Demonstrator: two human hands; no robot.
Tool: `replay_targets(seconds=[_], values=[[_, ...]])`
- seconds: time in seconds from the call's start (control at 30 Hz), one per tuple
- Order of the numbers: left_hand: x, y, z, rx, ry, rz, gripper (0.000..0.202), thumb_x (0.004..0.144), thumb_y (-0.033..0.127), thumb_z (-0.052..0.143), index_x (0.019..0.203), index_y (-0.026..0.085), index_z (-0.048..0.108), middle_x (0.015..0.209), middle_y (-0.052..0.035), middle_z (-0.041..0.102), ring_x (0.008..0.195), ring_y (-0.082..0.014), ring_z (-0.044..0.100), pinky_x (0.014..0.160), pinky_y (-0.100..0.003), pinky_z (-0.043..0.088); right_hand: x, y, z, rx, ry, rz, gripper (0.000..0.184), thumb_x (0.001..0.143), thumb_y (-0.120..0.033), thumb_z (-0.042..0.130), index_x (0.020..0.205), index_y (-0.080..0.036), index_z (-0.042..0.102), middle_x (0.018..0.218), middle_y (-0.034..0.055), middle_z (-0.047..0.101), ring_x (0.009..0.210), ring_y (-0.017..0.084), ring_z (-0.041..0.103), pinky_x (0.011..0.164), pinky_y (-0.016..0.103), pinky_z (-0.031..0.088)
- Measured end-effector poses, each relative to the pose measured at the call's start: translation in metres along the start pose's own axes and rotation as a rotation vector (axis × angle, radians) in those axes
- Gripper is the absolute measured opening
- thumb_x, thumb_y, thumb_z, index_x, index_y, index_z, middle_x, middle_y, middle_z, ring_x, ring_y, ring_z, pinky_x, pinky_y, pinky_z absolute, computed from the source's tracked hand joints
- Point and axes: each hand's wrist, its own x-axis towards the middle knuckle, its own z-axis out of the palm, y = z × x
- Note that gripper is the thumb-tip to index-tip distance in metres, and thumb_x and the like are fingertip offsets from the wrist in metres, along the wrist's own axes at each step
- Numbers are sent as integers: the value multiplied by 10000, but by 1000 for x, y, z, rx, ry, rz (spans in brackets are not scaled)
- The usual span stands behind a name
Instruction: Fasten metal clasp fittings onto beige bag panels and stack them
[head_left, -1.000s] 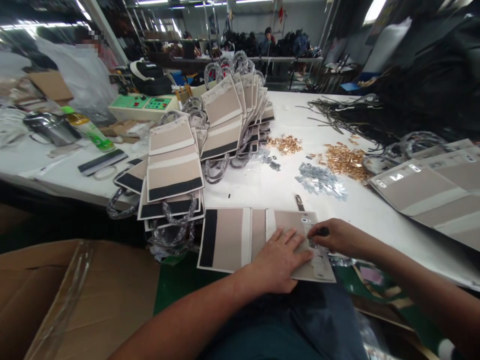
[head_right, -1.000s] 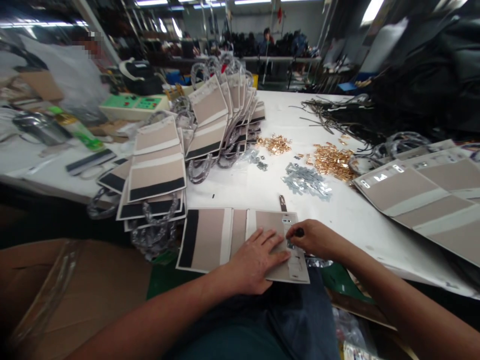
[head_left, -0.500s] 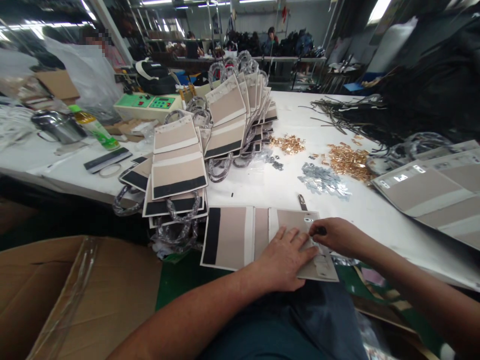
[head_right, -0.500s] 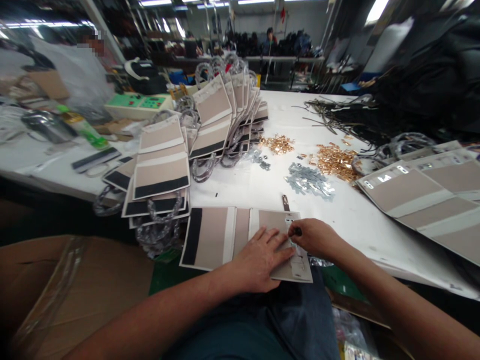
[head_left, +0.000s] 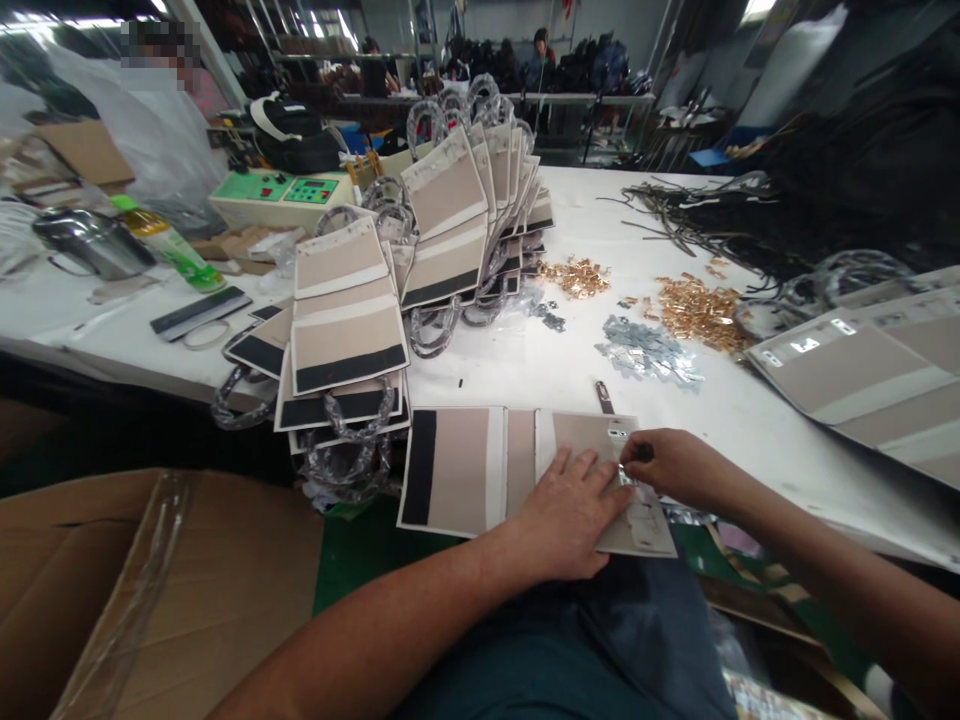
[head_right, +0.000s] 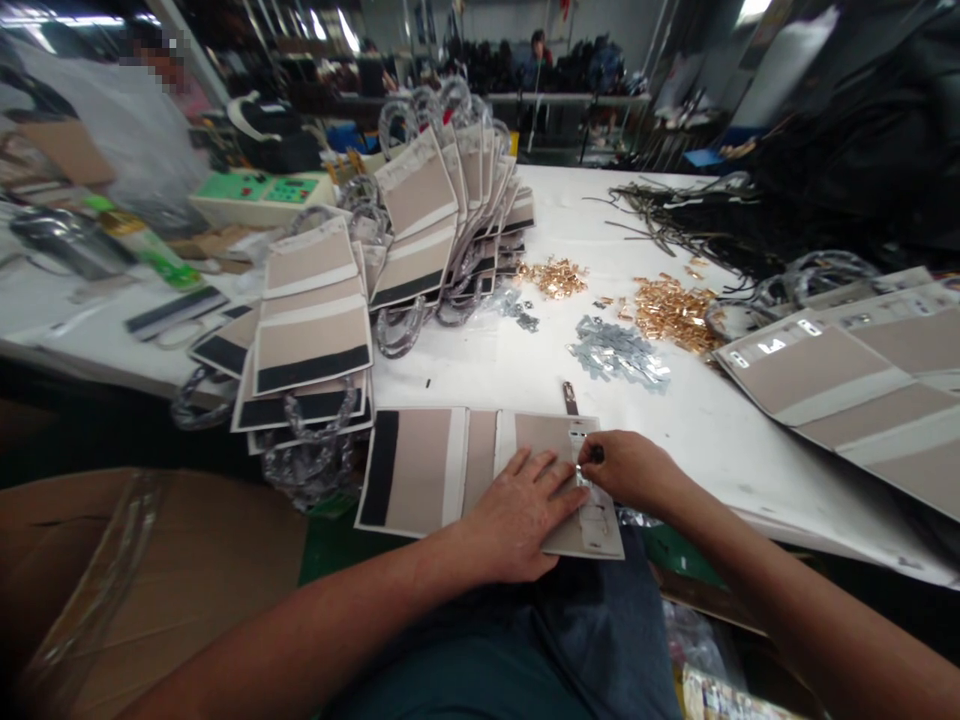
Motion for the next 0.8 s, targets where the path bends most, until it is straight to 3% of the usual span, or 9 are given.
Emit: replay_targets(seconds=[0.2, 0.6, 0.8], values=[[2, 1, -2, 4, -26, 5, 826, 859, 456, 728, 1569, 178, 413, 1666, -171, 390, 1526, -409, 318, 1286, -639, 191, -3, 9, 8, 12, 41, 33, 86, 875, -332, 721, 859, -258, 762, 849, 21, 786, 836, 244, 717, 702, 297, 453], [3, 0, -4, 27, -34, 19, 891, 855, 450, 746, 1608, 170, 360, 1665, -172, 408, 1543, -403, 325, 1299, -643, 186, -12, 14, 5, 143, 51, -39, 191, 844, -377, 635, 883, -249, 770, 864, 29, 787, 832, 252, 710, 752, 340, 477], [9, -1, -5, 49, -58, 21, 889, 844, 475, 753, 1593, 168, 386, 1645, -171, 429, 1525, -403, 342, 1285, -649, 212, -16, 23, 9, 218, 43, -9, 186, 837, -355, 631, 917, -278, 779, 868, 7, 792, 830, 251, 725, 767, 343, 494]])
